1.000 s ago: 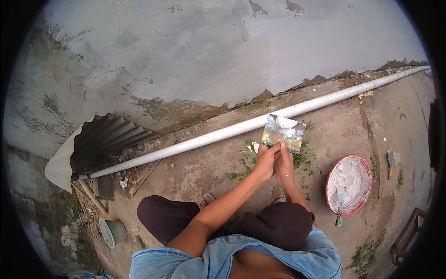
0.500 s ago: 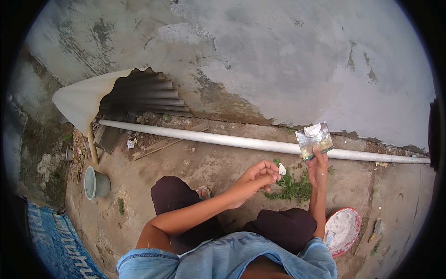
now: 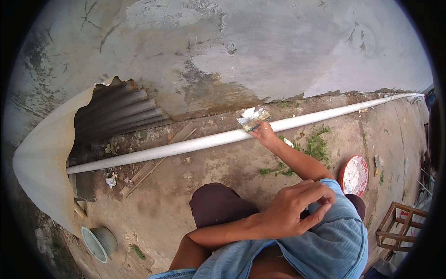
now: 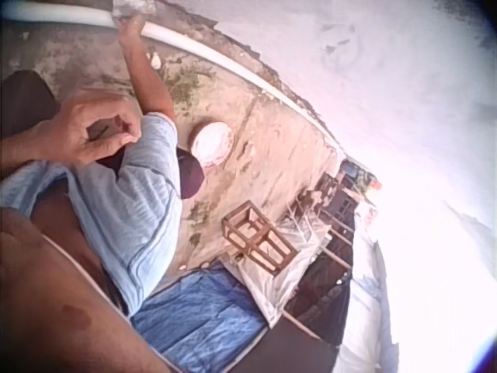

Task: The person applies white plaster to a concrete wall using a trowel and a smaller putty knife. They repeatedly scoop plaster from a red bucket and spread it over the wall surface, smoothing the application.

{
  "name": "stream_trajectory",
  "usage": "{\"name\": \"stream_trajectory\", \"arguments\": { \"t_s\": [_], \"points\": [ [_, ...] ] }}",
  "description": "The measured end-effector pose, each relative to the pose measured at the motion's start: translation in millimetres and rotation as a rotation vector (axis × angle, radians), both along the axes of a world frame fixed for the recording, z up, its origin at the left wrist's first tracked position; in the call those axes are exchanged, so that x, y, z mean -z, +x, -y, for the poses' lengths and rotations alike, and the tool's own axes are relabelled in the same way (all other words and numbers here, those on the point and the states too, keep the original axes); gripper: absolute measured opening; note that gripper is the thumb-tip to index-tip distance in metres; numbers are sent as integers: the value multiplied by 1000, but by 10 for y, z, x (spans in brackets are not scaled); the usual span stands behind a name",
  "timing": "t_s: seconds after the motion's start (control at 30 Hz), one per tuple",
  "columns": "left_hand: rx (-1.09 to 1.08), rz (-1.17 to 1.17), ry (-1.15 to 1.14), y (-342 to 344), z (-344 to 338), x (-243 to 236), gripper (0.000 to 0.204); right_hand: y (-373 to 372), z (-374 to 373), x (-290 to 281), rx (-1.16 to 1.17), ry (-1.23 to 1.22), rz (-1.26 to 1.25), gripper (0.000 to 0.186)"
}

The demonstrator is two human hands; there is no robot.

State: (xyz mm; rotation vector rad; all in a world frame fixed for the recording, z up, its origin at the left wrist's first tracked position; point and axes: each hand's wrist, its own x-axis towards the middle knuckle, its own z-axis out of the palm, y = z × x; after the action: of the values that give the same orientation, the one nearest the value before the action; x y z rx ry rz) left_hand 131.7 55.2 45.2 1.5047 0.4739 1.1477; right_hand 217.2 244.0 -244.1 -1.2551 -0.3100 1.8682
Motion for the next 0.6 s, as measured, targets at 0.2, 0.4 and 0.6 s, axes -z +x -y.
{"name": "stream_trajectory", "arguments": {
  "t_s": [0.2,0.4,0.6],
  "points": [
    [19,91,-90,-522,15,-4,12,-681,9,302,328,67,-64,51],
    [-35,94,-187,-766,92,52,11,-721,12,248,368,82,-89,41],
    [-69,50,-165,-865,65,0,10,-686,-471,555,466,50,-61,42]
  ]
}}
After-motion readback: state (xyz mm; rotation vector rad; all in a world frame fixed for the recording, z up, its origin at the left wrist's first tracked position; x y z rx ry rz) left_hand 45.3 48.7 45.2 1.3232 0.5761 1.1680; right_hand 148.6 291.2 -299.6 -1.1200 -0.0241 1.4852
